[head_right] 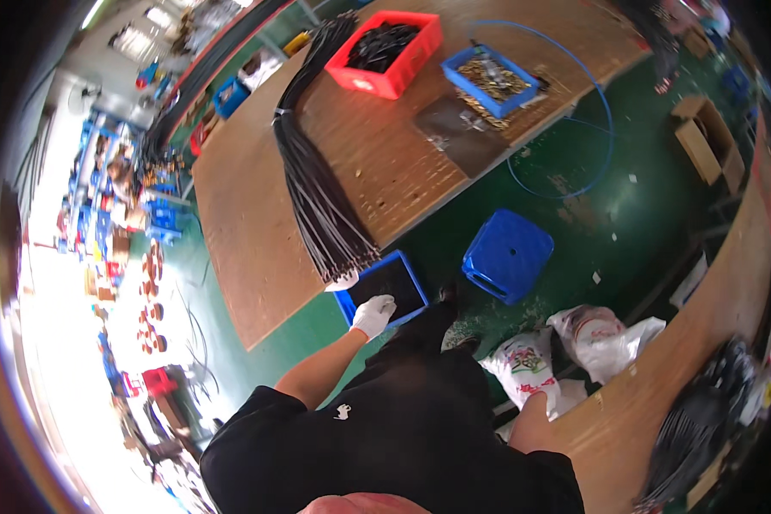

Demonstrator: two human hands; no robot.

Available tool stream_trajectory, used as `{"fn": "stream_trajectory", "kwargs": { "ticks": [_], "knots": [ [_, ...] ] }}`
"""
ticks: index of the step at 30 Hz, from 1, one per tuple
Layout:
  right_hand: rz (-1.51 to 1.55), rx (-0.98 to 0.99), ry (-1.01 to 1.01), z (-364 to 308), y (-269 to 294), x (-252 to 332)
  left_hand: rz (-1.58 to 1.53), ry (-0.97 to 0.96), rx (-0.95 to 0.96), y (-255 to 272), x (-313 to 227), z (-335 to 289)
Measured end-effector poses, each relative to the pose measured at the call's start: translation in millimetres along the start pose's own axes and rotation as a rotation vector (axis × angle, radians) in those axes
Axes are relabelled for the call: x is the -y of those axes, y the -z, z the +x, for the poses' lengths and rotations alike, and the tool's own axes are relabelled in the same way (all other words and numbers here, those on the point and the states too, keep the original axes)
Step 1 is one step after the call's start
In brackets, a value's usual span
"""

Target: The recorder is assembling cable harnesses by inserting wire ends into plastic connectors.

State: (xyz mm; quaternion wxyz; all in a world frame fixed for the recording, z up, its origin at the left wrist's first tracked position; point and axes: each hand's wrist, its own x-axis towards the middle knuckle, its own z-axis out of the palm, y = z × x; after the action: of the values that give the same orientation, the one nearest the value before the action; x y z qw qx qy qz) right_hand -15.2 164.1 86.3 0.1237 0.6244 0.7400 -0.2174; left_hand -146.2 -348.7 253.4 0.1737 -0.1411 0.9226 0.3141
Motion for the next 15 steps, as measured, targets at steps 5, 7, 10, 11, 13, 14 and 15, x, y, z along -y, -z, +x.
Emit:
{"fn": "stream_trajectory", "kwargs": {
  "ticks": [5, 7, 10, 11, 13, 14, 15],
  "knots": [
    [-0.328, 0.008, 0.161, -14.0, 48.1, 100.2, 0.031, -0.146, -0.494, 27.2, -14.6, 20.2],
    [-0.265, 0.175, 0.513, 30.3, 36.4, 133.1, -0.007, -0.065, -0.690, 47.0, -21.7, 44.2],
    [0.086, 0.374, 0.643, 46.3, 20.4, 189.9, -0.117, 0.216, -0.737, 75.0, -3.4, 97.0],
    [0.318, 0.431, 0.687, 43.3, 17.9, 208.6, -0.148, 0.296, -0.707, 89.4, -4.2, 110.6],
    [0.325, 0.525, 0.584, 26.6, 21.5, 254.7, -0.041, 0.344, -0.745, 99.5, 20.6, 136.2],
    [0.353, 0.609, 0.469, 16.3, 26.4, 278.9, -0.054, 0.365, -0.735, 107.3, 24.7, 147.5],
    [0.343, 0.605, 0.470, -0.1, 31.6, 297.6, -0.065, 0.387, -0.725, 111.8, 27.3, 153.4]
  ]
}}
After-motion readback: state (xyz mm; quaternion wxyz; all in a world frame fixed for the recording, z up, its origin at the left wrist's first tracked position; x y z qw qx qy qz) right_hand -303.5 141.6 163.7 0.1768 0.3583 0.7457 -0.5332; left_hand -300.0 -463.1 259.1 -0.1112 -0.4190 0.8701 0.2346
